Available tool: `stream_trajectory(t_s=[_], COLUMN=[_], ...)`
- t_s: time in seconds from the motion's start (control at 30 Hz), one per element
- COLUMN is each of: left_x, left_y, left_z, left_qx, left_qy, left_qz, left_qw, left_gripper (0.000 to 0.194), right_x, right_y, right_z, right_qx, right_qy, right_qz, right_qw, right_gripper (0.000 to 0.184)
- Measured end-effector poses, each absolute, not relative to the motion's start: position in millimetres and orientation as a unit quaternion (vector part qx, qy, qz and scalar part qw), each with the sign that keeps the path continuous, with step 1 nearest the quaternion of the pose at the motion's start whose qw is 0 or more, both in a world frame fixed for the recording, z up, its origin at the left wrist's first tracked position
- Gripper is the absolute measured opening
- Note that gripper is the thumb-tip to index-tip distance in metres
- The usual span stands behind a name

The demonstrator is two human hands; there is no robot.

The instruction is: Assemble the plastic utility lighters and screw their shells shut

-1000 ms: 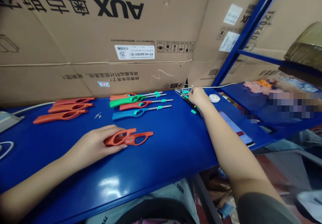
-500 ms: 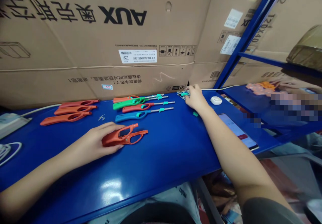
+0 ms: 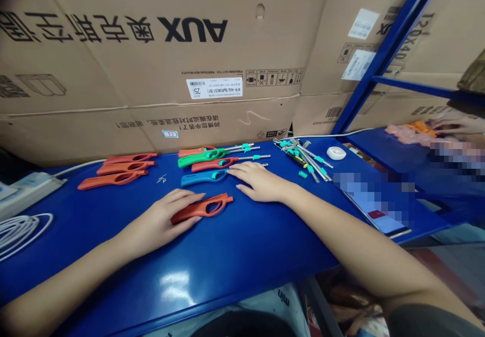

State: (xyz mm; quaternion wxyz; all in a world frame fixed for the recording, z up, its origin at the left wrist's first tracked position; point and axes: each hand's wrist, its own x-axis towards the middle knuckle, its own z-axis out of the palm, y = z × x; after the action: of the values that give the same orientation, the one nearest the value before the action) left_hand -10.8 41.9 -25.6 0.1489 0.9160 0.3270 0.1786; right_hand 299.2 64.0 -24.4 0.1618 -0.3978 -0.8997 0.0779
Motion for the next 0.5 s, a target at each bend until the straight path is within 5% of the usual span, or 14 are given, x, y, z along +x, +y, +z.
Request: stream_trajectory(t_s=[0.17,0.5], left_x=[-20,-104], left_y=[45,76], left_z=[-6,21], left_qx=[0.908,0.873], left_qy=[0.351,0.455], left_qz=[0.131,-0.014], left_qw=[0.185,0.173], left_gripper=[0.038,0.038], right_x=[304,315], right_y=[69,56], right_z=[-18,1], right_qx=[-0.381,-0.404], right_qy=[-0.905,-0.898], right_qz=[0.091,0.121], right_qw=[0.167,0.121], right_gripper=[0.022,0.029])
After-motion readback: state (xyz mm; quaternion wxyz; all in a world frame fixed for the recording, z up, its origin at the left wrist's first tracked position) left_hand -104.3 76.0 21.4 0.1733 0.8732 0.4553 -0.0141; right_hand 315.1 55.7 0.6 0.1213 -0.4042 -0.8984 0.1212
